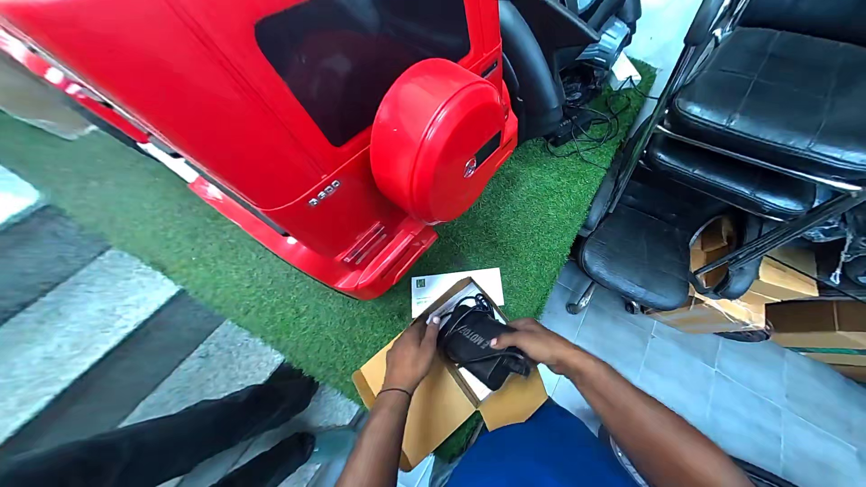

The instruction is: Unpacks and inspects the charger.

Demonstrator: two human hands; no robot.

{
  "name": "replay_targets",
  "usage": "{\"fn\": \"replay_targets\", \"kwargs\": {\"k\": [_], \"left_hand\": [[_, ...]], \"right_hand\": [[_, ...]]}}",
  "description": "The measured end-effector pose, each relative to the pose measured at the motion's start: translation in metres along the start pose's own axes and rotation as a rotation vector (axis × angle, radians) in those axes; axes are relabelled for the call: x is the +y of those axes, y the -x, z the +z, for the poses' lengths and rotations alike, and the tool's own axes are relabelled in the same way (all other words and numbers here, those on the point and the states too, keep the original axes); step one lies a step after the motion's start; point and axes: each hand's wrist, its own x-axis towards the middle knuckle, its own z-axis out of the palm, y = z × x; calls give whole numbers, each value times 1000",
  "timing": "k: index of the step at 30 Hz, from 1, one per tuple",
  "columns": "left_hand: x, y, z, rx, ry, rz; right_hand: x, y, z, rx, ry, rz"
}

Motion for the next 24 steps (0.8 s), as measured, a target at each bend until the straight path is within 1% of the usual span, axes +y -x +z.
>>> {"fn": "replay_targets", "kwargs": {"k": [1,2,4,6,8,9,11,13,14,15,18,19,21,24], "left_hand": [[2,3,-6,21,102,27],[4,10,-11,59,197,94],[10,25,-18,84,321,242],[14,32,-22,-41,391,345],[13,29,-27,-221,365,391],[12,27,-31,-280,347,414],[10,24,-43,-320,187,493],[20,33,-59,-269,-190,601],[29,40,-63,-232,-324,638],[38,47,-63,-240,-334,641],[48,63,-42,-436,-102,514],[44,69,-34,-435,-29,497],[30,81,-23,-346,113,522],[18,95,-28,-280,280,522]], "right_hand": [[-6,8,-10,-34,-20,-25],[-10,15,-19,-73,-22,-65],[-22,26,-32,-145,82,-180],[-33,35,-33,-150,296,-297],[-44,38,-26,-125,590,-366],[-47,38,-20,-120,713,-395],[-55,44,-13,-140,874,-457],[-66,56,-8,-159,1002,-527],[-73,63,-6,-159,1050,-566],[-79,70,-3,-162,1080,-606],[-89,81,4,-178,1160,-659],[-89,80,4,-174,1151,-647],[-83,78,-5,-137,1073,-617],[-73,90,-23,-107,1084,-594]]}}
